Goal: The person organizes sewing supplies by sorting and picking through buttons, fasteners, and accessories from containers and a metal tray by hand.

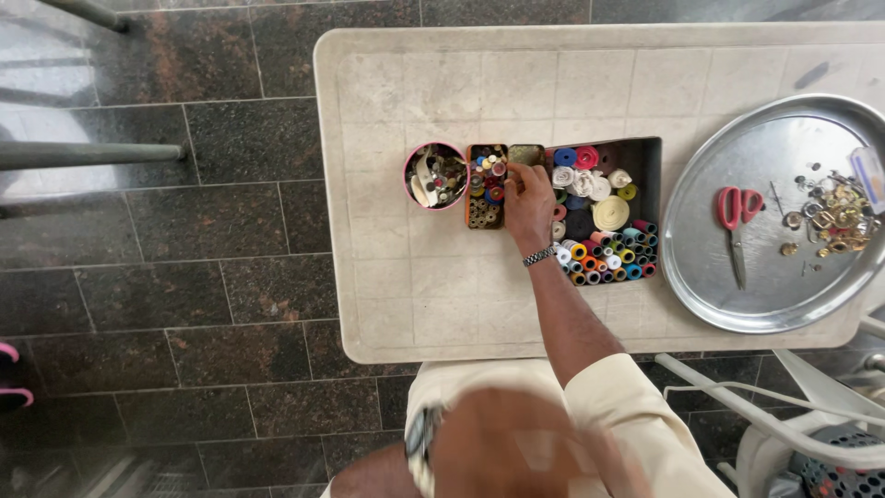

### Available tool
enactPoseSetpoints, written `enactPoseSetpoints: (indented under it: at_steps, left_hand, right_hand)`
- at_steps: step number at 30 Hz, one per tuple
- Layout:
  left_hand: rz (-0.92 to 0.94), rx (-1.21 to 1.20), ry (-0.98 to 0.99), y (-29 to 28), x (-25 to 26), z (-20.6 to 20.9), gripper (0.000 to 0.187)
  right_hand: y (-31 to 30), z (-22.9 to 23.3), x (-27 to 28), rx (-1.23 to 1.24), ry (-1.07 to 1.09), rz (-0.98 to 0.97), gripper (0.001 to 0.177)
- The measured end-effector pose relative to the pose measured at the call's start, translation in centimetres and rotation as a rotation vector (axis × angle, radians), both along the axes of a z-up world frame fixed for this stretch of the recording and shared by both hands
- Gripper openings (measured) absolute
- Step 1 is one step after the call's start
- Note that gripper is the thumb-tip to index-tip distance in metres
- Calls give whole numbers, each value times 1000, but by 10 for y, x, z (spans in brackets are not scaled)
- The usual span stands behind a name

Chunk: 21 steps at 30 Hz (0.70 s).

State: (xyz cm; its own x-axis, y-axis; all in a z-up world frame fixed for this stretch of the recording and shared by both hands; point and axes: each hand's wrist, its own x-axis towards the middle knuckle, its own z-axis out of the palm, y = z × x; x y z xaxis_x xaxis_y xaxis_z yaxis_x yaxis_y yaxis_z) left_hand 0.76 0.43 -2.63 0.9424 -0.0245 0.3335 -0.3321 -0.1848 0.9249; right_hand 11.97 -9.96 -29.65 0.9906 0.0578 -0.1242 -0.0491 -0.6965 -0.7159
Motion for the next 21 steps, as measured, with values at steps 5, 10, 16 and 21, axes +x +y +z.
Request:
enactPoseSetpoints:
  at_steps: [5, 10, 16, 21]
  left_hand:
    - [262, 200, 265, 0, 27, -117, 48]
    - [155, 474, 493, 3, 36, -229, 62]
    - [110, 629, 501, 4, 40, -274, 64]
    - [96, 654, 481, 9, 39, -281, 63]
  right_hand:
    - [-3, -5, 0, 45, -118, 37, 21]
    - [-12, 2, 0, 48, -287, 140, 24]
    - [-11, 12, -13, -14, -281, 278, 41]
    - [-9, 15, -13, -5, -162, 390, 59]
